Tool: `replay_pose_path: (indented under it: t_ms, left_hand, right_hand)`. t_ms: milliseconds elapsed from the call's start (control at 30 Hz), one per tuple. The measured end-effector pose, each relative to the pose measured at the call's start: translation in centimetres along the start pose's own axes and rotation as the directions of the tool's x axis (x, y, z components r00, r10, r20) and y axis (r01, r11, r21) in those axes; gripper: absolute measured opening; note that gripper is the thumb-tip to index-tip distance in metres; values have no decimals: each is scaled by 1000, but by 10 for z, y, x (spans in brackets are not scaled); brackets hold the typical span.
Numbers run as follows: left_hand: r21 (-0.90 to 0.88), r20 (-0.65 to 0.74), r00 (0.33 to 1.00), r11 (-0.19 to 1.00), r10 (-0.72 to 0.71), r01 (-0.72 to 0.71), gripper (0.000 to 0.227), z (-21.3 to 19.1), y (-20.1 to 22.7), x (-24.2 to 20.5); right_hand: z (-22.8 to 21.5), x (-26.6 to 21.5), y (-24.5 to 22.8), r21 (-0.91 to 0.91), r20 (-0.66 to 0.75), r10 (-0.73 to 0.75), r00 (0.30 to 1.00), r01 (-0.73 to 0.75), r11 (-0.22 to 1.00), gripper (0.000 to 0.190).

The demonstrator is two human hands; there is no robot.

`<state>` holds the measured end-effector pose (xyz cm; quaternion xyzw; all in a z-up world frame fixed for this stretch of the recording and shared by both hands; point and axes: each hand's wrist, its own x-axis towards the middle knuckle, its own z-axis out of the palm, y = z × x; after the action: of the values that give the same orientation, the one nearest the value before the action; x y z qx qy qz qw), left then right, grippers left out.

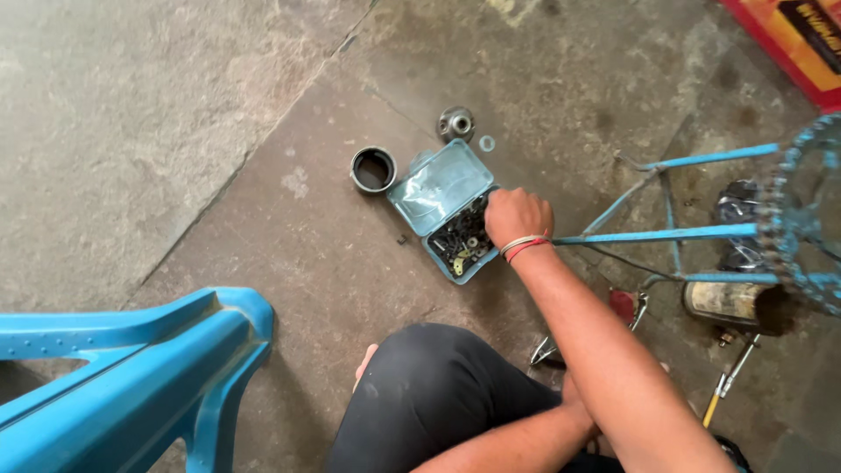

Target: The person sits on the floor and assembles a cylindrical mechanical component, likely a starter motor. They insert a rotor into a housing, add small metal parts from a container, and use a wrench to tighten a nut. The person repeatedly disassembles and reassembles the unit to check the fit of the internal components.

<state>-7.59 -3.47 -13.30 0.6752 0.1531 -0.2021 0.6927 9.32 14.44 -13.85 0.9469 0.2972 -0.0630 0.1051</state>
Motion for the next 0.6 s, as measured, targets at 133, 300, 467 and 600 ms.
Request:
replay_pose_path:
  t_ms: [133,300,467,600]
  left_hand:
    - [-7,32,999,1000,-13,13,48,4,-7,-9]
    - [11,39,999,999,31,-32,47,4,2,-4]
    - [-10,-16,996,996,91,-91,47,-7,18,-7]
    - [-185,59,997,982,53,-41,45,-33,52,-11]
  right_hand:
    - [16,4,-1,22,-46,-3,999,4,1000,17]
    - [-15,0,-7,76,11,-14,1000,13,997,18]
    - [-66,-29,12,302,-38,-56,998,65,951,23]
    - [-102,-70,51,650,24,-21,999,0,760,21]
